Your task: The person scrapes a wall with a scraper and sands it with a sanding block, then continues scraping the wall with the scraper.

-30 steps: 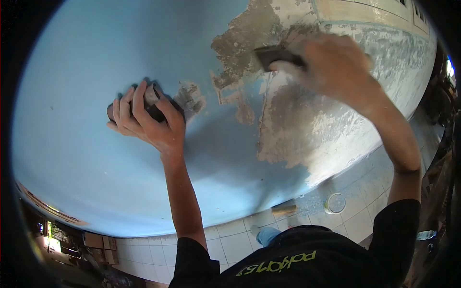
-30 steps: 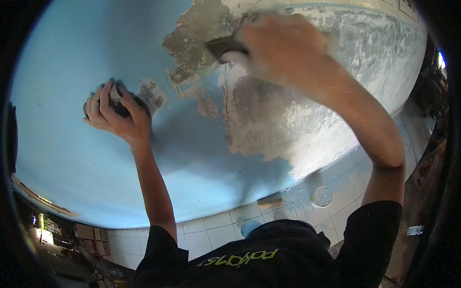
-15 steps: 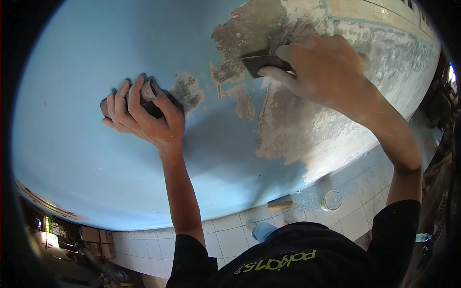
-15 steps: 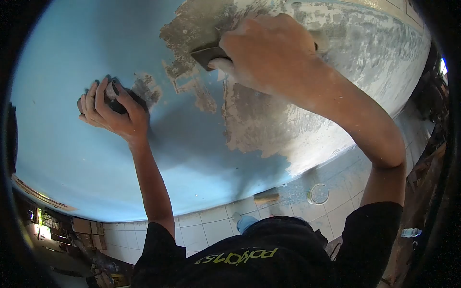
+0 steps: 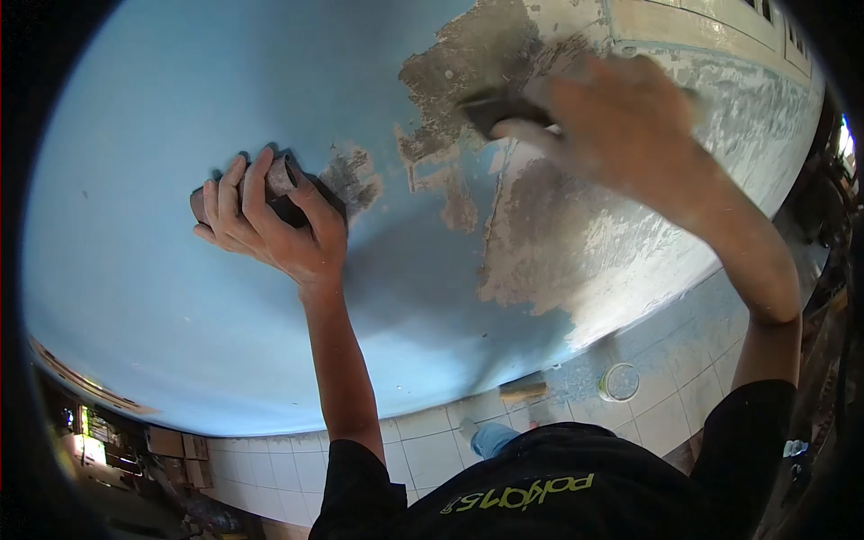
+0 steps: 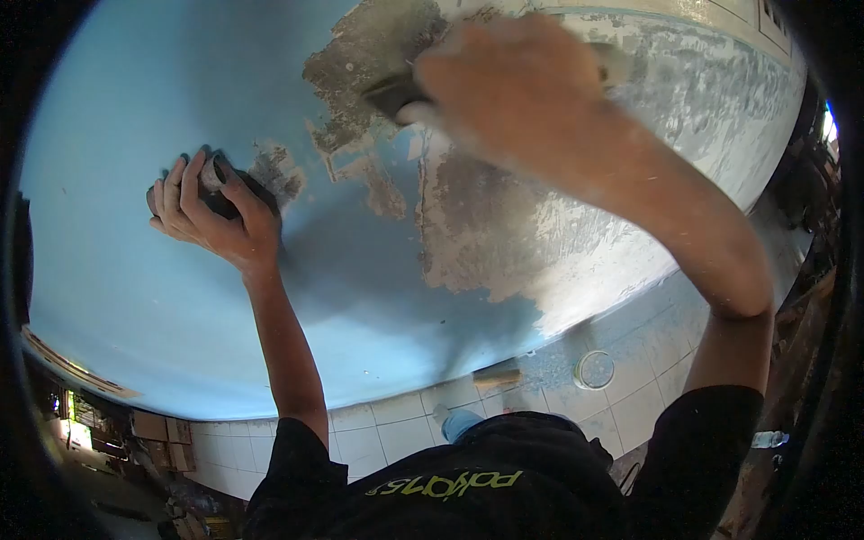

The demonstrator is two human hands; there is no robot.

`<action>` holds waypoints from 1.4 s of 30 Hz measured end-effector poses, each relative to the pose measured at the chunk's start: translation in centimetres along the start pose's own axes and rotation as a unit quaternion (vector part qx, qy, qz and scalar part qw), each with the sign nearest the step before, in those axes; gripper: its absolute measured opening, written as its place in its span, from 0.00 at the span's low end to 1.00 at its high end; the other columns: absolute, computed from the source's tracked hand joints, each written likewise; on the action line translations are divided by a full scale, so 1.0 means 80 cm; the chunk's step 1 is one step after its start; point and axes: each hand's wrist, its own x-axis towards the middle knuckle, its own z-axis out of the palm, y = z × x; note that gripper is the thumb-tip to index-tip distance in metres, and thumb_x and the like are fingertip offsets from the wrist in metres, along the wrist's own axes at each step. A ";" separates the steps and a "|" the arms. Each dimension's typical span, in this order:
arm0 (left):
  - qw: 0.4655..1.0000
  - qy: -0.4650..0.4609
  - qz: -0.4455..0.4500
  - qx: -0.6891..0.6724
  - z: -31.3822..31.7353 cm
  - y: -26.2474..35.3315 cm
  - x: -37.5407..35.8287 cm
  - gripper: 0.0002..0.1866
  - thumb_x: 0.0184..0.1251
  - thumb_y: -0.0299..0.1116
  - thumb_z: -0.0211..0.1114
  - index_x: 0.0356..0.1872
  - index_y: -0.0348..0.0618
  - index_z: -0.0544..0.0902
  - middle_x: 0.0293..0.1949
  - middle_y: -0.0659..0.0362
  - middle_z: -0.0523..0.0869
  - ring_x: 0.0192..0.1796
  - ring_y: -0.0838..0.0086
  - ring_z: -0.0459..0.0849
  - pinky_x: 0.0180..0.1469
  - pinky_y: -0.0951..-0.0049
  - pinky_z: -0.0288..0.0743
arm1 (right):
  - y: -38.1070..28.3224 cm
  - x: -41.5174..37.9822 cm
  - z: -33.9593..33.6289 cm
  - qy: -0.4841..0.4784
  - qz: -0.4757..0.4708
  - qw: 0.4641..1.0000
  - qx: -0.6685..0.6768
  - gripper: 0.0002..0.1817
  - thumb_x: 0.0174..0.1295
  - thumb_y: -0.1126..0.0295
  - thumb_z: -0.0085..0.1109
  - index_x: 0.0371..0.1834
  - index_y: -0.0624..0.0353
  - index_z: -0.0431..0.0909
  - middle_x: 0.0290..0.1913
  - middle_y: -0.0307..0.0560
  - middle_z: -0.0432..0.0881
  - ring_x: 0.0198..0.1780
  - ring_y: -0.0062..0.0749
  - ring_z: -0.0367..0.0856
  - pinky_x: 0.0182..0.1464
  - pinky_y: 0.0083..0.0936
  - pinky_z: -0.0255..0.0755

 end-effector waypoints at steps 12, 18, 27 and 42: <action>1.000 0.007 0.002 -0.006 0.000 0.002 0.000 0.15 0.67 0.34 0.57 0.53 0.48 0.80 0.57 0.61 0.74 0.66 0.59 0.66 0.67 0.43 0.55 | -0.011 -0.006 0.014 0.067 -0.018 0.998 0.007 0.22 0.64 0.48 0.60 0.34 0.59 0.86 0.28 0.50 0.85 0.29 0.38 0.87 0.33 0.35 0.80; 0.999 0.023 0.022 -0.026 0.002 -0.004 0.000 0.15 0.67 0.34 0.57 0.53 0.48 0.81 0.57 0.61 0.75 0.65 0.58 0.67 0.66 0.44 0.55 | 0.002 -0.007 0.025 0.115 -0.001 0.993 0.031 0.23 0.64 0.47 0.60 0.32 0.57 0.86 0.25 0.48 0.83 0.28 0.39 0.85 0.32 0.35 0.79; 0.998 0.017 -0.011 -0.056 0.000 0.001 -0.003 0.17 0.61 0.29 0.64 0.53 0.49 0.81 0.59 0.61 0.75 0.68 0.59 0.65 0.69 0.44 0.50 | -0.013 -0.005 0.008 -0.002 0.096 0.992 0.083 0.27 0.65 0.41 0.57 0.35 0.57 0.87 0.26 0.48 0.85 0.30 0.43 0.86 0.36 0.39 0.77; 0.997 0.014 -0.017 -0.076 0.000 -0.007 -0.015 0.19 0.60 0.31 0.62 0.54 0.52 0.81 0.59 0.63 0.76 0.70 0.63 0.65 0.70 0.45 0.50 | -0.016 -0.006 0.022 0.041 0.090 0.991 0.095 0.28 0.64 0.41 0.59 0.29 0.58 0.85 0.19 0.53 0.82 0.25 0.49 0.85 0.31 0.38 0.77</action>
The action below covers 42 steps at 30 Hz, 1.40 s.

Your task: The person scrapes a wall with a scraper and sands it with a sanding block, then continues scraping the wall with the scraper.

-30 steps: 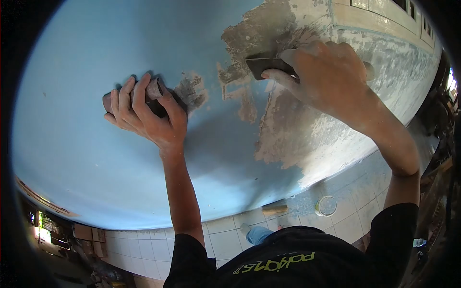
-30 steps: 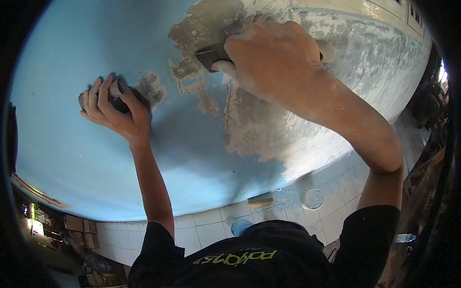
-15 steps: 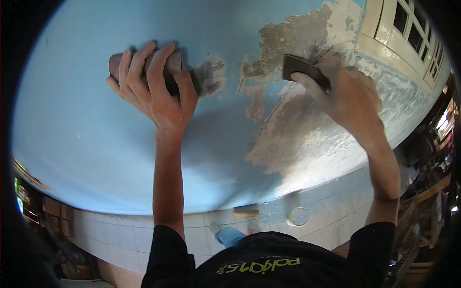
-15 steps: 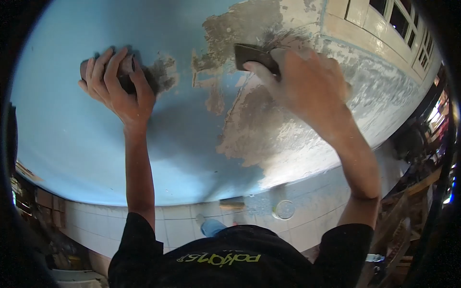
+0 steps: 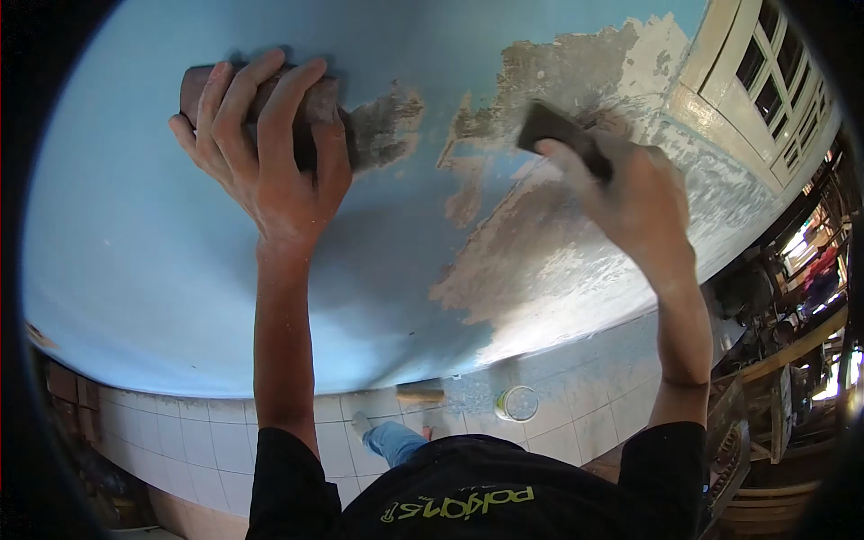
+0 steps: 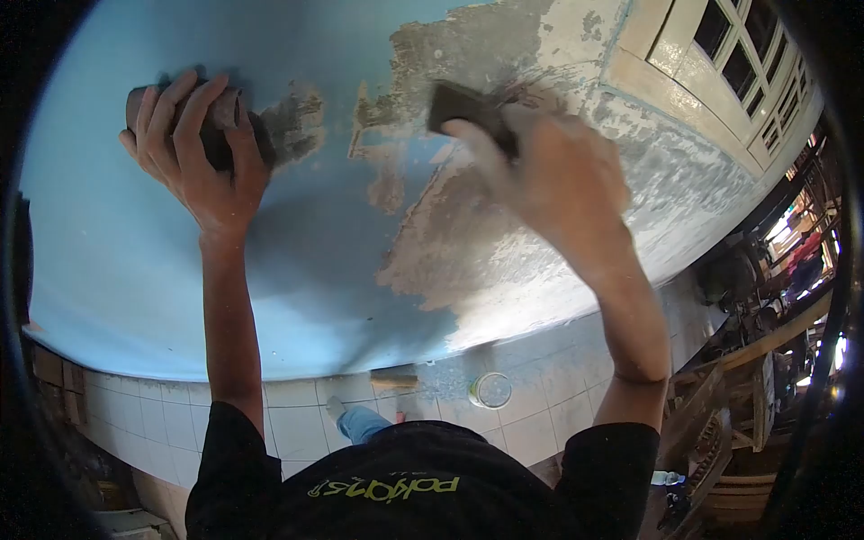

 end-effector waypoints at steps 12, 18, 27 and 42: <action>0.999 0.035 0.019 -0.019 0.007 -0.006 -0.003 0.20 0.59 0.32 0.60 0.55 0.54 0.81 0.59 0.63 0.76 0.69 0.64 0.65 0.69 0.46 0.52 | 0.014 -0.003 0.019 0.031 0.027 0.995 0.094 0.30 0.64 0.41 0.60 0.26 0.62 0.83 0.16 0.52 0.79 0.21 0.49 0.82 0.27 0.38 0.75; 1.000 0.015 0.004 -0.010 0.001 -0.003 -0.002 0.18 0.59 0.31 0.62 0.52 0.54 0.82 0.59 0.64 0.76 0.68 0.64 0.66 0.67 0.48 0.56 | -0.006 -0.001 0.015 0.068 -0.005 0.997 0.039 0.30 0.64 0.42 0.61 0.25 0.62 0.84 0.13 0.48 0.77 0.18 0.45 0.81 0.25 0.35 0.73; 1.000 0.007 0.002 -0.014 -0.003 -0.001 0.000 0.19 0.58 0.29 0.62 0.52 0.53 0.82 0.59 0.65 0.76 0.69 0.64 0.65 0.67 0.46 0.55 | -0.005 -0.002 0.015 0.076 0.016 0.996 0.037 0.28 0.64 0.41 0.60 0.29 0.60 0.85 0.18 0.51 0.81 0.22 0.45 0.84 0.28 0.37 0.75; 0.999 -0.017 0.005 0.035 -0.007 -0.002 -0.004 0.16 0.62 0.32 0.65 0.52 0.51 0.81 0.58 0.63 0.76 0.67 0.61 0.67 0.68 0.47 0.55 | 0.020 -0.005 0.017 0.033 0.062 0.991 0.110 0.29 0.65 0.41 0.58 0.32 0.61 0.85 0.27 0.50 0.84 0.30 0.47 0.86 0.37 0.40 0.78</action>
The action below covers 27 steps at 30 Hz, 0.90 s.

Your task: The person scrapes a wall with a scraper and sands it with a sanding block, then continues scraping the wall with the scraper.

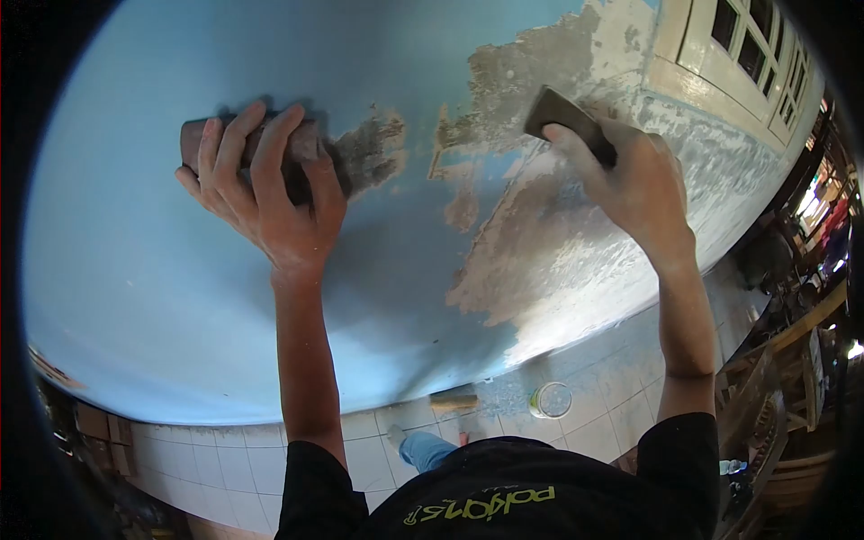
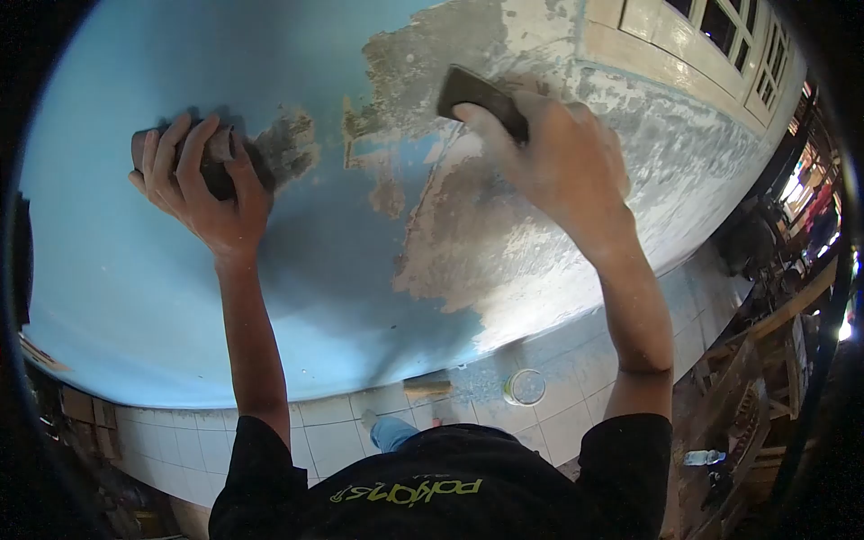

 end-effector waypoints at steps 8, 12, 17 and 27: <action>1.000 0.007 0.008 -0.012 -0.003 0.005 0.007 0.15 0.63 0.31 0.63 0.52 0.51 0.81 0.58 0.63 0.75 0.68 0.62 0.67 0.69 0.46 0.54 | 0.009 0.002 -0.020 -0.027 -0.017 0.998 -0.056 0.29 0.64 0.40 0.58 0.39 0.58 0.87 0.27 0.50 0.84 0.29 0.43 0.85 0.33 0.35 0.79; 1.000 0.006 -0.007 0.006 -0.001 0.007 0.006 0.15 0.64 0.31 0.62 0.52 0.52 0.81 0.58 0.64 0.75 0.67 0.62 0.67 0.68 0.46 0.55 | 0.001 0.001 -0.030 -0.016 -0.017 0.992 -0.127 0.27 0.63 0.41 0.59 0.37 0.57 0.87 0.25 0.50 0.84 0.28 0.41 0.85 0.33 0.34 0.79; 1.000 0.013 0.005 -0.017 0.000 0.006 0.008 0.15 0.64 0.32 0.60 0.53 0.52 0.80 0.58 0.64 0.75 0.68 0.62 0.67 0.69 0.44 0.55 | 0.013 0.005 -0.028 0.014 -0.094 0.983 -0.160 0.25 0.63 0.43 0.60 0.36 0.56 0.88 0.25 0.49 0.84 0.27 0.41 0.85 0.32 0.36 0.78; 1.000 0.002 0.014 -0.004 -0.003 0.002 0.005 0.16 0.63 0.31 0.61 0.52 0.50 0.80 0.57 0.63 0.75 0.69 0.60 0.66 0.69 0.44 0.56 | -0.009 0.022 -0.041 -0.105 -0.089 0.972 -0.192 0.25 0.64 0.40 0.56 0.38 0.53 0.85 0.30 0.47 0.83 0.37 0.37 0.86 0.44 0.38 0.77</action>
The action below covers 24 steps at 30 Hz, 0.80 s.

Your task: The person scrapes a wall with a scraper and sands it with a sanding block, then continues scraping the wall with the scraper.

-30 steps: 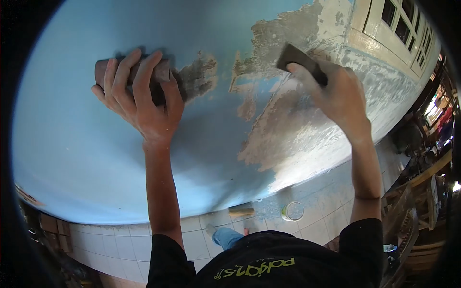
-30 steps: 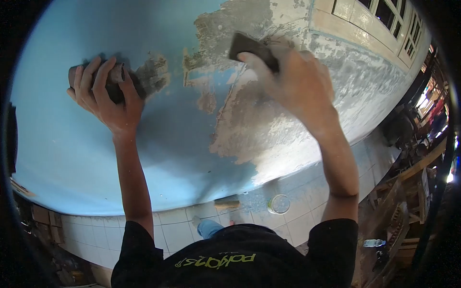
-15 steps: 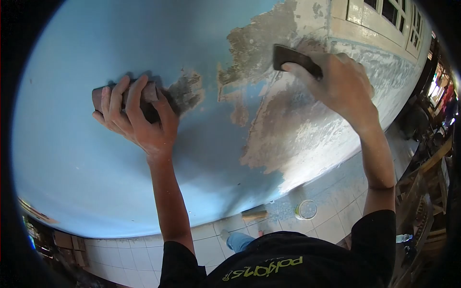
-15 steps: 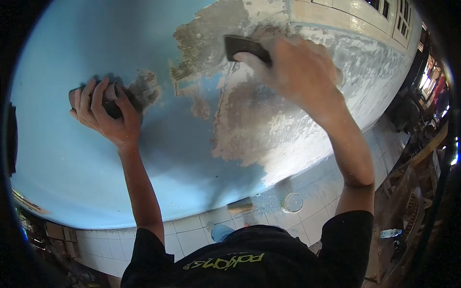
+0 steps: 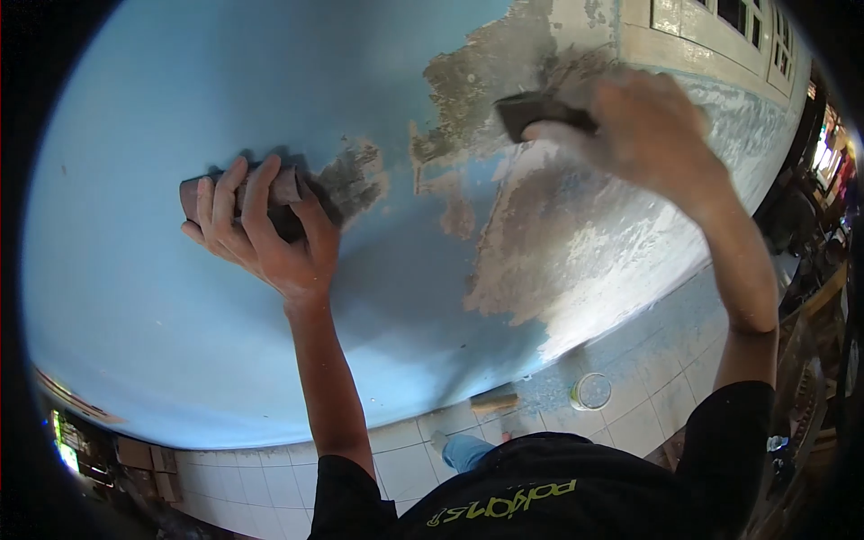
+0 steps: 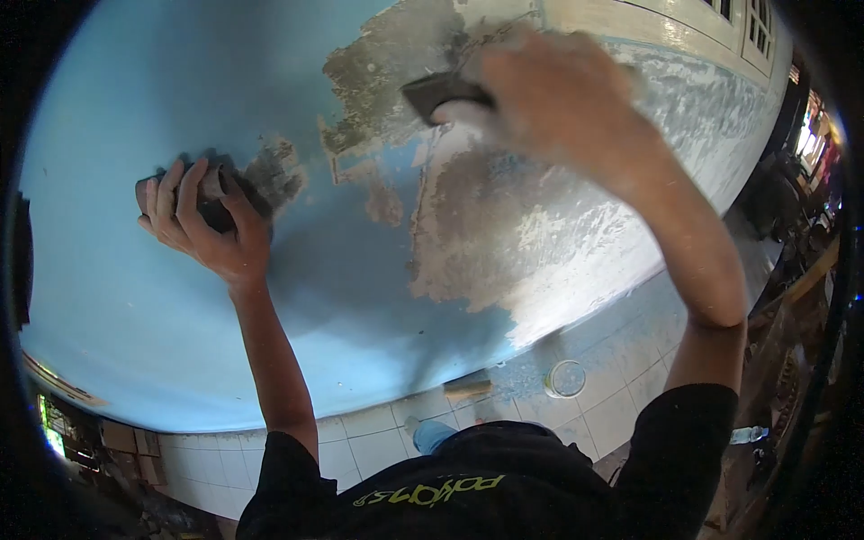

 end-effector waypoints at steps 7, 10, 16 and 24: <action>1.000 0.008 -0.004 0.003 0.001 0.004 0.001 0.16 0.62 0.29 0.60 0.52 0.49 0.80 0.58 0.63 0.75 0.68 0.61 0.66 0.68 0.45 0.56 | -0.009 -0.004 0.004 0.023 -0.055 0.994 -0.092 0.23 0.63 0.43 0.57 0.37 0.51 0.85 0.27 0.44 0.84 0.32 0.34 0.86 0.39 0.34 0.78; 1.000 0.006 0.005 -0.007 0.000 0.000 0.004 0.16 0.62 0.28 0.60 0.52 0.49 0.80 0.57 0.63 0.75 0.67 0.61 0.67 0.68 0.46 0.57 | 0.011 0.000 0.007 0.075 -0.077 0.991 -0.083 0.26 0.63 0.40 0.55 0.37 0.52 0.87 0.25 0.43 0.83 0.30 0.33 0.85 0.37 0.34 0.78; 1.000 0.008 -0.003 0.002 0.001 0.003 0.002 0.16 0.62 0.29 0.61 0.52 0.49 0.81 0.57 0.63 0.75 0.67 0.61 0.67 0.67 0.47 0.58 | -0.001 -0.006 0.002 0.088 -0.075 0.985 -0.132 0.23 0.62 0.42 0.59 0.36 0.52 0.87 0.25 0.44 0.84 0.30 0.36 0.86 0.36 0.34 0.78; 1.000 0.019 0.011 -0.013 0.004 -0.002 0.002 0.15 0.64 0.31 0.60 0.52 0.49 0.81 0.58 0.62 0.75 0.67 0.60 0.67 0.67 0.46 0.57 | 0.012 -0.012 0.029 0.139 -0.104 0.981 -0.082 0.26 0.62 0.40 0.58 0.38 0.52 0.88 0.23 0.45 0.84 0.27 0.37 0.83 0.35 0.34 0.77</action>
